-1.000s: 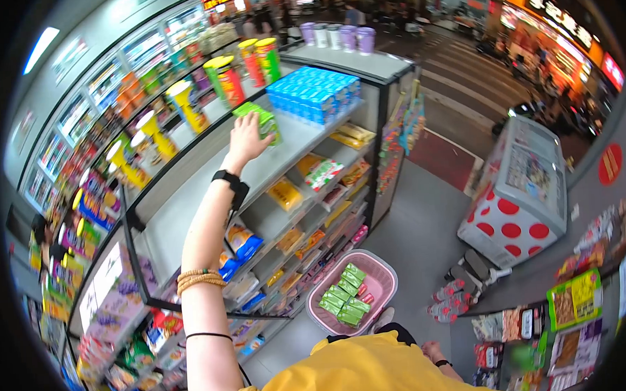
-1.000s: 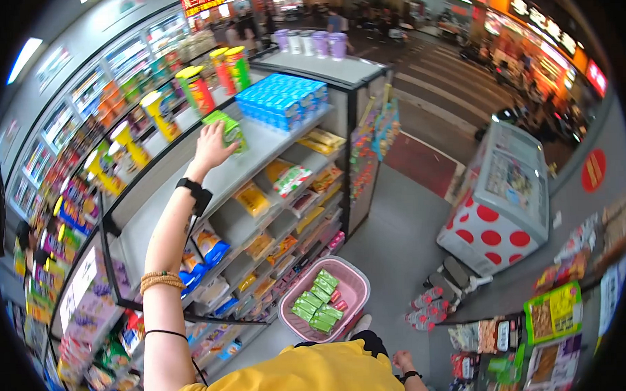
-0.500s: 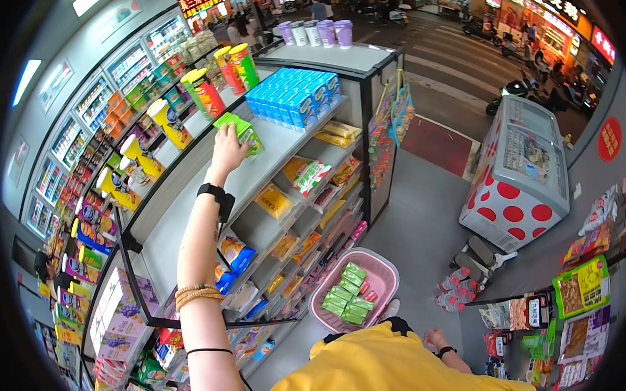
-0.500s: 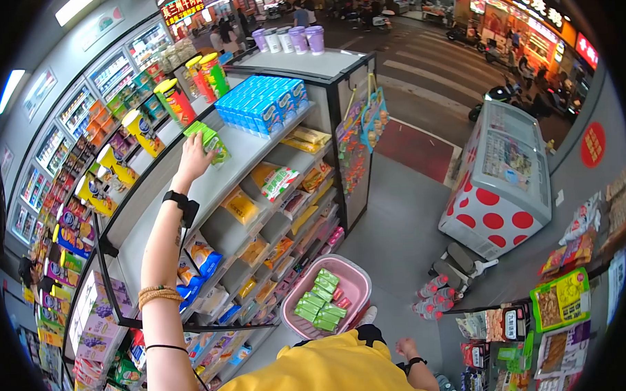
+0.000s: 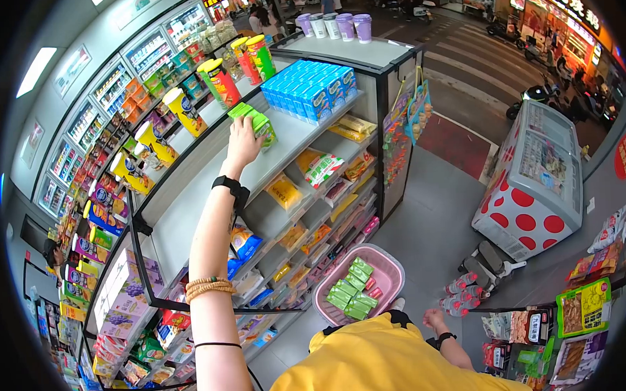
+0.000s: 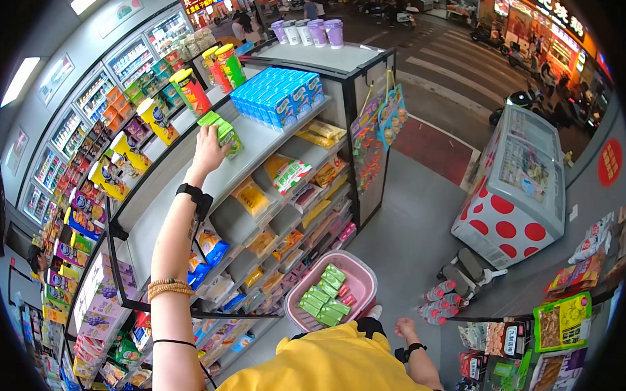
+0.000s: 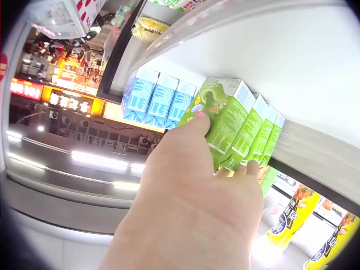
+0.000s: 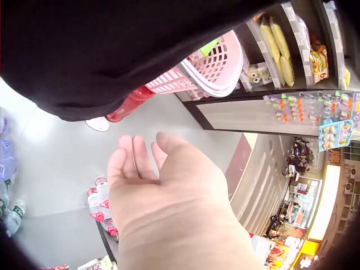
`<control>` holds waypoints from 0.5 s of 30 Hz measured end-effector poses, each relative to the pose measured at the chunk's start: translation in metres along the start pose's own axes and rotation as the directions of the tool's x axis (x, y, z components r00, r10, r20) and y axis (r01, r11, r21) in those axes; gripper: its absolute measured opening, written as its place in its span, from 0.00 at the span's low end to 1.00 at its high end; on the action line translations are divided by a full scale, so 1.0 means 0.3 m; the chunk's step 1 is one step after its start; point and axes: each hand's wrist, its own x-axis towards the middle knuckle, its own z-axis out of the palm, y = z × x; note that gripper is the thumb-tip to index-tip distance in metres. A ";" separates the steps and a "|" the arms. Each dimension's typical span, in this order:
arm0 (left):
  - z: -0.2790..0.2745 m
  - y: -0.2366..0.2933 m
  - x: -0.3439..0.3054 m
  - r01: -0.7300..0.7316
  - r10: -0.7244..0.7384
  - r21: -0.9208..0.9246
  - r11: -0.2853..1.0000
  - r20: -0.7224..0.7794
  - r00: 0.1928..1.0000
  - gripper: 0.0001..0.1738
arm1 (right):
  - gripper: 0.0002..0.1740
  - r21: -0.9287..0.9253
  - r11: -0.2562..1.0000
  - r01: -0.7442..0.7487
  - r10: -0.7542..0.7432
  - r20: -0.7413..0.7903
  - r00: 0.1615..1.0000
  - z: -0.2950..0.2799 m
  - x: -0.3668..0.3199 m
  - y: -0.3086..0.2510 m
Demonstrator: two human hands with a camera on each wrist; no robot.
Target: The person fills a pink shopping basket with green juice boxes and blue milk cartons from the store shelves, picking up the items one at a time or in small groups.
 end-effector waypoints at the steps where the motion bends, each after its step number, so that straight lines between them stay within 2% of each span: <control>1: -0.006 0.014 -0.001 0.012 -0.011 -0.040 0.999 0.010 1.000 0.43 | 0.11 0.016 1.000 -0.002 0.002 0.001 1.000 -0.002 -0.002 0.006; 3: -0.007 0.036 0.000 -0.012 0.010 -0.104 0.994 -0.024 1.000 0.46 | 0.11 0.053 0.998 -0.027 0.027 -0.002 1.000 -0.002 0.000 0.021; 5: 0.007 0.051 -0.007 -0.006 -0.002 -0.084 0.996 -0.098 0.995 0.48 | 0.10 0.100 0.992 -0.073 0.074 -0.010 0.997 -0.003 0.008 0.037; 6: 0.015 0.060 -0.014 -0.002 -0.008 -0.075 0.997 -0.132 0.991 0.49 | 0.11 0.120 0.991 -0.051 0.051 0.006 0.999 -0.004 0.009 0.037; 8: 0.017 0.062 -0.019 0.052 -0.059 -0.078 0.996 -0.087 0.994 0.51 | 0.11 0.154 0.988 -0.009 0.003 0.038 0.999 -0.008 0.026 0.019; 10: 0.018 0.066 -0.018 0.105 -0.107 -0.072 0.992 -0.020 0.994 0.50 | 0.12 0.131 0.989 0.068 -0.071 0.019 0.997 0.013 0.015 -0.068; 11: 0.005 0.084 -0.026 0.117 -0.121 -0.106 0.987 -0.032 0.992 0.47 | 0.12 0.116 0.988 0.104 -0.106 0.012 0.994 0.028 0.006 -0.119; 15: -0.042 0.134 -0.063 -0.008 -0.002 -0.106 0.994 -0.095 0.995 0.41 | 0.15 0.109 0.951 0.289 -0.296 0.056 0.953 0.117 -0.064 -0.402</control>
